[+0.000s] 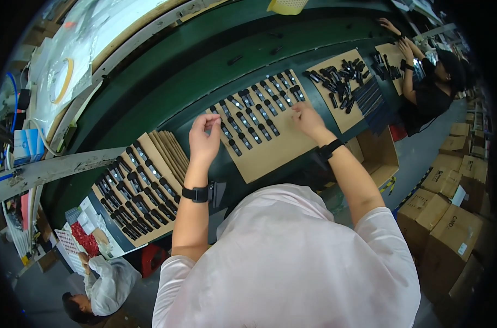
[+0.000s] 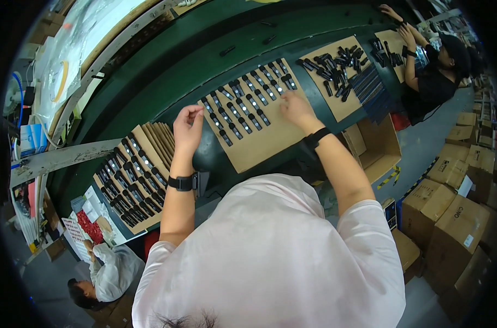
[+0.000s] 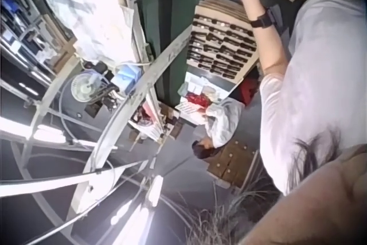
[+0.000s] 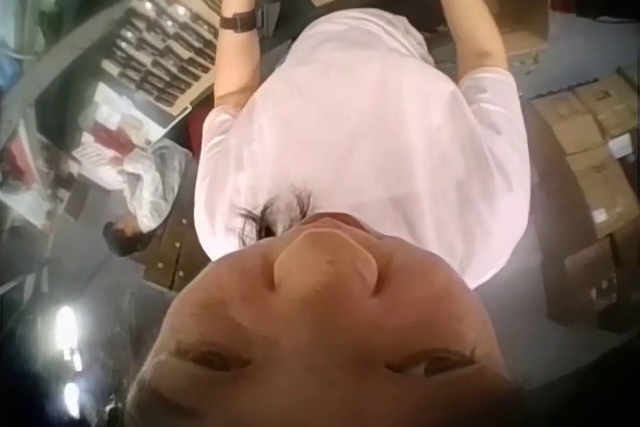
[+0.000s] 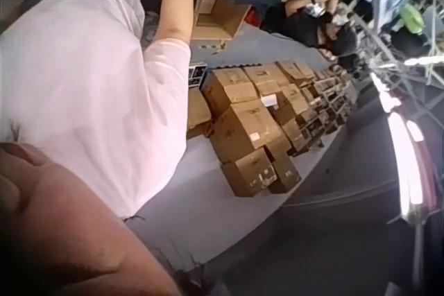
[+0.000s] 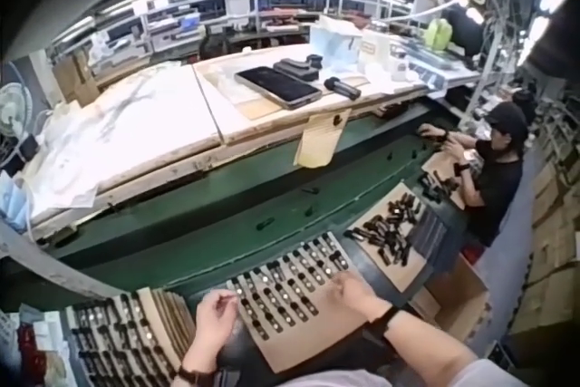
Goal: Manually assembling small black plastic electronic components by snapping two parts together and placing the assembly into a storage tray.
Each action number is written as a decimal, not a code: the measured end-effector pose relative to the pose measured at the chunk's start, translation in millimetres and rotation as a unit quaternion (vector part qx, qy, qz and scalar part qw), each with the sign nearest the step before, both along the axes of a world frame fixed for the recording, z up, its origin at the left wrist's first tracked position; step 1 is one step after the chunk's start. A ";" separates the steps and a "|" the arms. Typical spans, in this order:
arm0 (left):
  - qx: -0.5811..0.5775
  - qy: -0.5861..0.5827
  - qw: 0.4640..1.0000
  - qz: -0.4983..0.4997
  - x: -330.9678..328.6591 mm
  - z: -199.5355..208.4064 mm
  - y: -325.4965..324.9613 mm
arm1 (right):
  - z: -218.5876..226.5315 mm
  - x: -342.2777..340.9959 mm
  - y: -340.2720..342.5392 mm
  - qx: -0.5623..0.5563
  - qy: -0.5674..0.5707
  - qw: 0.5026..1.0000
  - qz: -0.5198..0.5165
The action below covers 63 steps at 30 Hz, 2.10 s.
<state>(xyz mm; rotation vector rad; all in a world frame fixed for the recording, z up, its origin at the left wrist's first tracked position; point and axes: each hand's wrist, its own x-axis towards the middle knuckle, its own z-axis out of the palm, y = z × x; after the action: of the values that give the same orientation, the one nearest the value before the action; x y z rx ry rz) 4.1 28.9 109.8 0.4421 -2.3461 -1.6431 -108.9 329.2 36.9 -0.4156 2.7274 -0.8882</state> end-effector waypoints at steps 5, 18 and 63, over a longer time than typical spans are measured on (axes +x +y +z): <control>-0.044 0.006 0.999 0.004 -54.0 -17.0 -18.1 | 19.9 -77.4 19.3 0.035 0.046 0.998 0.017; -0.332 -0.120 0.936 0.017 -182.8 -67.8 -46.5 | -48.3 -252.3 -64.5 -0.002 0.173 0.948 0.268; -0.057 0.229 0.964 -0.119 92.0 152.2 79.5 | 225.8 105.3 -28.7 -0.422 0.086 0.858 0.280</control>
<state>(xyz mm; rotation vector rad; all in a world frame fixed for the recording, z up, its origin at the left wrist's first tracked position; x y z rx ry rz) 96.0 108.5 262.0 -0.2335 -2.1781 -1.4928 -3.6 300.5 262.7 -1.4044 1.9618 -1.8545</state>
